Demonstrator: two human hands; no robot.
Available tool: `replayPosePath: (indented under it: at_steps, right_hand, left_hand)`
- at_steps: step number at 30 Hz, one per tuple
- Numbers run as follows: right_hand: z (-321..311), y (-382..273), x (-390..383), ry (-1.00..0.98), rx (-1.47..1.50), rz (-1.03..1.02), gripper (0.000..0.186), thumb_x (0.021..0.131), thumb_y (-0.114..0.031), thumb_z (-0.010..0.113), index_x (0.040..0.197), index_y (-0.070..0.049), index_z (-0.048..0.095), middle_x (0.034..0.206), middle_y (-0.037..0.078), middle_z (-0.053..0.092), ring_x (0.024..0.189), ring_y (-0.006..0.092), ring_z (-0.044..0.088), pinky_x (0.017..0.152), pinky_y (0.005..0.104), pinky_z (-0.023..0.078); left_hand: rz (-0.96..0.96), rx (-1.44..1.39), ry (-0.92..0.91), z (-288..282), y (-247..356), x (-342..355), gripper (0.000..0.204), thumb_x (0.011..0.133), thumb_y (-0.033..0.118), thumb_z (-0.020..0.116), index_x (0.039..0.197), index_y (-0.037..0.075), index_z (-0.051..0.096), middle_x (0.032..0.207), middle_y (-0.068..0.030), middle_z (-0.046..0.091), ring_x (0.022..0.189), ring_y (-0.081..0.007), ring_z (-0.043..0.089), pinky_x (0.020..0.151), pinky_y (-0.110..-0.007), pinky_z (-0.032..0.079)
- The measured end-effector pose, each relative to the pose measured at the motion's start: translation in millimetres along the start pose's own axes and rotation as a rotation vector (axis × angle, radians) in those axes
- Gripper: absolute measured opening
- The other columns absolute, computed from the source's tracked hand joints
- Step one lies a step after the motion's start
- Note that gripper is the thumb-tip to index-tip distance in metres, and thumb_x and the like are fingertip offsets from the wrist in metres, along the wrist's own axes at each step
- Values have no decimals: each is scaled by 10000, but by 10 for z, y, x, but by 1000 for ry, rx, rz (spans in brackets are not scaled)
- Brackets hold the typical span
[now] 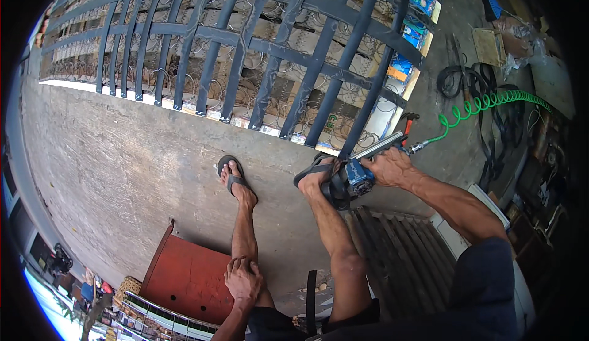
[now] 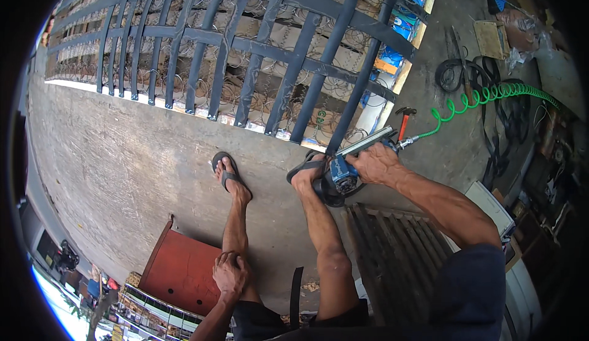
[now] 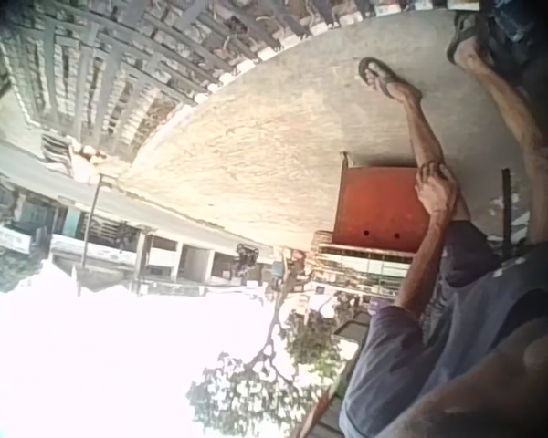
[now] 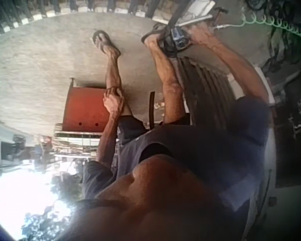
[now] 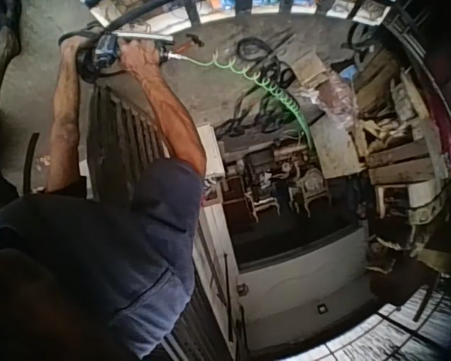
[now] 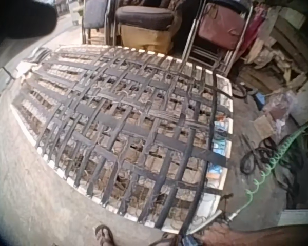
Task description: The person repairs a spring bed frame by cutting rubber straps with a knife, weaving them across the frame springs by hand, and securing the straps to the frame using a pneumatic staple gun.
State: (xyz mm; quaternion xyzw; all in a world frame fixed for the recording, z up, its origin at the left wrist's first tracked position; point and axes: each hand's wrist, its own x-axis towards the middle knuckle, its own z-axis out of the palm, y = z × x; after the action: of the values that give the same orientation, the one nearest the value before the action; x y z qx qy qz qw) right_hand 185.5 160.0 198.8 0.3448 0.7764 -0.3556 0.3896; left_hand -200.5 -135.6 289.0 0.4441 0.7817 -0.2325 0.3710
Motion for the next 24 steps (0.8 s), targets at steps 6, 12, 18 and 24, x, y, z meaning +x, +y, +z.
replayPosePath:
  at_steps: [6, 12, 18, 24]
  right_hand:
    - [123, 21, 107, 6, -33, -24, 426, 811, -193, 631, 1237, -182, 654, 870, 188, 722, 844, 408, 717, 772, 504, 553]
    - [21, 3, 120, -46, -1, 11, 320, 882, -150, 570, 1182, -90, 667, 986, 182, 730, 982, 398, 697, 854, 491, 535]
    - [59, -54, 28, -22, -11, -11, 347, 889, -143, 565, 1221, -98, 656, 990, 203, 728, 949, 387, 713, 831, 482, 555]
    - [96, -107, -70, -13, -58, -44, 389, 869, -181, 584, 1251, -136, 640, 856, 173, 739, 815, 370, 736, 797, 454, 559]
  left_hand:
    - [-30, 112, -156, -78, 130, 99, 277, 890, 295, 613, 1056, 106, 729, 1221, -54, 666, 1178, -293, 582, 979, -456, 482]
    - [-19, 130, -106, -134, 240, 106, 304, 905, 321, 594, 1040, 91, 739, 1208, -73, 665, 1159, -307, 583, 967, -470, 484]
    - [-43, 47, -119, -55, 167, 109, 314, 906, 320, 588, 1025, 73, 742, 1166, -96, 679, 1131, -324, 595, 951, -482, 492]
    - [-15, 91, -101, -8, 152, 58, 303, 904, 319, 589, 1004, 80, 745, 1175, -84, 676, 1132, -325, 593, 946, -488, 494]
